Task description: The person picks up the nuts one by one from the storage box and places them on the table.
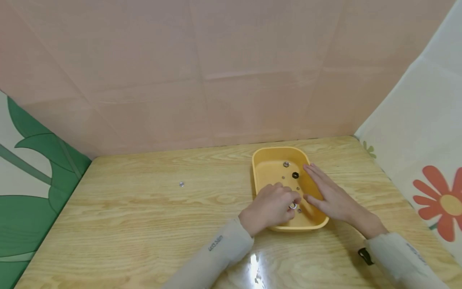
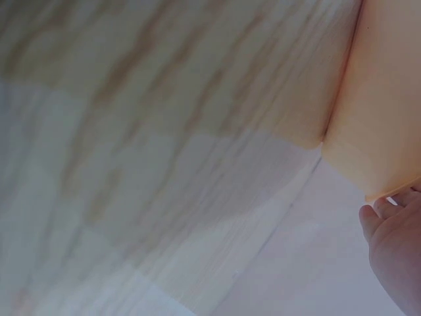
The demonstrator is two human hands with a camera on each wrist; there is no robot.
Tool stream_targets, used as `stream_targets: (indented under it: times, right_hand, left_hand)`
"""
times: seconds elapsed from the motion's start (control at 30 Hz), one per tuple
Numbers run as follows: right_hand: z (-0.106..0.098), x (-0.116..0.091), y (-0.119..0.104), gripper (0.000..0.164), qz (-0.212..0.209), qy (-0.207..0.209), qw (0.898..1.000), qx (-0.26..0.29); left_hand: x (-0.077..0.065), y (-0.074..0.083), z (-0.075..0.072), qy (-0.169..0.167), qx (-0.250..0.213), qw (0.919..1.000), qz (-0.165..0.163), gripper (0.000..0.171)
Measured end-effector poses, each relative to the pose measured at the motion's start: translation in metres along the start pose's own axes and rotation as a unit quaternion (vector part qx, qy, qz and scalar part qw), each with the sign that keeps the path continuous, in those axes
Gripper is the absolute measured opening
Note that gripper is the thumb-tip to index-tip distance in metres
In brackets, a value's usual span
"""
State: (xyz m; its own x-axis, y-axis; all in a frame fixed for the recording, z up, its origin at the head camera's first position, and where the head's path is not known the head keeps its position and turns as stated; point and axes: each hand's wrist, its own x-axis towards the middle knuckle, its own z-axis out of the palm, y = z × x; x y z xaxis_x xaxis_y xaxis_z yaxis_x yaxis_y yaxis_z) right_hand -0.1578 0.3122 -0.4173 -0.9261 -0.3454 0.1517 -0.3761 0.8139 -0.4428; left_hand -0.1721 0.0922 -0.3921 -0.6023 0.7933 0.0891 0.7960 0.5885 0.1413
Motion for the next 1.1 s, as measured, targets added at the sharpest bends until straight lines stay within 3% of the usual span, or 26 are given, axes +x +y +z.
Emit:
stream_targets:
  times: [0.53,0.8,1.1]
  right_hand:
    - [0.001,0.001,0.0,0.08,0.023,-0.015,1.0,0.003]
    - [0.0,0.001,0.0,0.081,0.024,-0.017,1.0,0.004]
    - [0.002,0.002,0.001,0.081,0.02,-0.012,1.0,0.005]
  left_hand:
    - [-0.017,-0.009,-0.017,0.015,0.005,0.9998,-0.012,0.024]
    - [-0.023,-0.017,-0.022,0.029,0.006,0.9995,-0.007,0.023]
    - [-0.033,-0.024,-0.025,0.03,0.018,0.9991,-0.023,0.023]
